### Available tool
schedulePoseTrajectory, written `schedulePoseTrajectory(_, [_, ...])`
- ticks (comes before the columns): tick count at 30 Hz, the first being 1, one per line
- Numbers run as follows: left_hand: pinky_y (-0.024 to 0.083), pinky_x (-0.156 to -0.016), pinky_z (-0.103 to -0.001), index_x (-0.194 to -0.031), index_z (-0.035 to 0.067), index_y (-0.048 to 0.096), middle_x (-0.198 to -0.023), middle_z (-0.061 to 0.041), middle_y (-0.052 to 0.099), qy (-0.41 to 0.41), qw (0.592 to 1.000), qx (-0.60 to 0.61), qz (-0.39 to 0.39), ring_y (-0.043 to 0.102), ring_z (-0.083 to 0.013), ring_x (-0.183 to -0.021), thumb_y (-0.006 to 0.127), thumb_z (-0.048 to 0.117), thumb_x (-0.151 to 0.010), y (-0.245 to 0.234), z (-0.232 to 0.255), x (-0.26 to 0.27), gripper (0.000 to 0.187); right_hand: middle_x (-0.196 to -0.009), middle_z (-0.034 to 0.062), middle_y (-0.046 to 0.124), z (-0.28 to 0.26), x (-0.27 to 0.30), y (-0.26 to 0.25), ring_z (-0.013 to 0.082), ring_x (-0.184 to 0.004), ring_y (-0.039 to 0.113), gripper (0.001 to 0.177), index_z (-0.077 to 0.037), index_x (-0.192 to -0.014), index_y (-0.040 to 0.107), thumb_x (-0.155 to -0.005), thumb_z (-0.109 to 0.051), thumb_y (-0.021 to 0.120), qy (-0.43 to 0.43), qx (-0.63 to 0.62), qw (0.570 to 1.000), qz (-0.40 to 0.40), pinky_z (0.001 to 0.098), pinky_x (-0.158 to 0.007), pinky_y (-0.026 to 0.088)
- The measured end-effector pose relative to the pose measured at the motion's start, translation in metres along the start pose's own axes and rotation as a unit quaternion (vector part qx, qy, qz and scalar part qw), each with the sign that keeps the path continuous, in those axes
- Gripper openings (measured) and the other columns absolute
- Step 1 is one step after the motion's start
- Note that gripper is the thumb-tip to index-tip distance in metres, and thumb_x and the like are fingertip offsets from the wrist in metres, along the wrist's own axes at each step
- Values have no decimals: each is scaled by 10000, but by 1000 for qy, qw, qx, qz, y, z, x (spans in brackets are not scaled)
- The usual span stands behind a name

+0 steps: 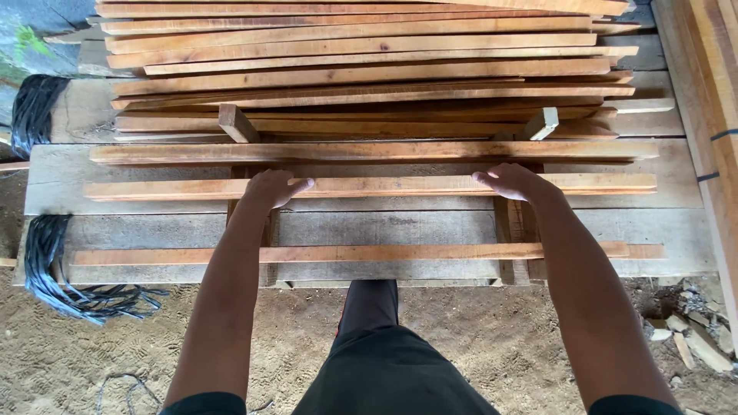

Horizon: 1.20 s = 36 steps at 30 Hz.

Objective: Organizing and aligning thin wooden strips on a workbench for bundling.

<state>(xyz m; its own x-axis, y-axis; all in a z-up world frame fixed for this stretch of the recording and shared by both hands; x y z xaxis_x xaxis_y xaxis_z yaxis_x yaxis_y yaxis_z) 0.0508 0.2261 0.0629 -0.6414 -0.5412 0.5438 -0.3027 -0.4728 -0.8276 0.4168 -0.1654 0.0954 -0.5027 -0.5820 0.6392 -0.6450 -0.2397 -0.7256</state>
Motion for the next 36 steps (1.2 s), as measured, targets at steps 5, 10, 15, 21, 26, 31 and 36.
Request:
schedulePoseTrajectory(5, [474,-1092,-494,-1419,192,634,-1430,-93,655,-2,1000,6,-5,607,-354,-1314,314,838,-936,9,3,29,868,-1547,198,540,7,11,19,436,-1455,447,821,-119,-1499,582,-1002,-744,390,-2,-4,1000,-1,543,-1210,341])
schedulePoseTrajectory(10, [455,-1116,-490,-1464,198,594,-1472,-75,624,-2,1000,6,-21,582,-335,-1346,321,816,-956,28,1,55,845,-1551,208,530,13,33,43,433,-1460,442,793,-155,-1494,592,-1010,-748,386,13,-14,1000,-18,547,-1214,333])
schedulePoseTrajectory(15, [492,-1062,-485,-1344,340,675,-1370,-45,688,-10,1000,15,-5,623,-340,-1279,377,829,-921,58,-8,62,712,-1548,231,528,32,39,65,444,-1459,436,771,-118,-1498,574,-1020,-694,391,2,15,1000,-19,549,-1225,330])
schedulePoseTrajectory(21, [492,-1065,-473,-1333,309,683,-1374,-64,687,8,1000,2,-20,623,-326,-1295,307,849,-926,69,-1,101,773,-1534,254,534,3,107,72,463,-1459,435,751,-105,-1480,592,-1027,-672,397,-4,-17,1000,-22,563,-1215,335])
schedulePoseTrajectory(26, [493,-1078,-473,-1359,286,662,-1388,-92,679,14,999,-34,-23,619,-337,-1304,280,833,-912,64,8,115,803,-1521,246,551,-9,121,73,452,-1442,459,706,-126,-1471,588,-1033,-638,378,-15,7,1000,-1,557,-1213,338])
schedulePoseTrajectory(31, [506,-1063,-470,-1364,252,647,-1333,-102,701,31,998,-54,-1,649,-321,-1271,247,877,-910,66,16,124,870,-1508,205,578,-2,117,85,421,-1431,487,885,-184,-1468,600,-905,-851,452,-13,11,999,28,553,-1196,360])
schedulePoseTrajectory(36, [525,-1076,-473,-1320,120,637,-1308,-134,701,81,995,-63,18,654,-344,-1253,505,1009,-663,58,39,135,1113,-1510,170,576,-36,145,75,352,-1448,495,1153,-92,-1482,507,-694,-922,633,-75,140,986,42,500,-1230,364])
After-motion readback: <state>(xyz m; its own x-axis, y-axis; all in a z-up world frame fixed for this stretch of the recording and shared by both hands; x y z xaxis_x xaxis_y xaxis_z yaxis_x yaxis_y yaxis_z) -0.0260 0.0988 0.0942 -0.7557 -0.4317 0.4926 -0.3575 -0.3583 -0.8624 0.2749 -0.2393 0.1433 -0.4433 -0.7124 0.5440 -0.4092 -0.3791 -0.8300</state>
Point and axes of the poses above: each hand's wrist, its own x-axis away from the middle knuckle, its own y-axis out of the palm, z = x × y, the point moved 7 cm from there along -x, towards the middle knuckle
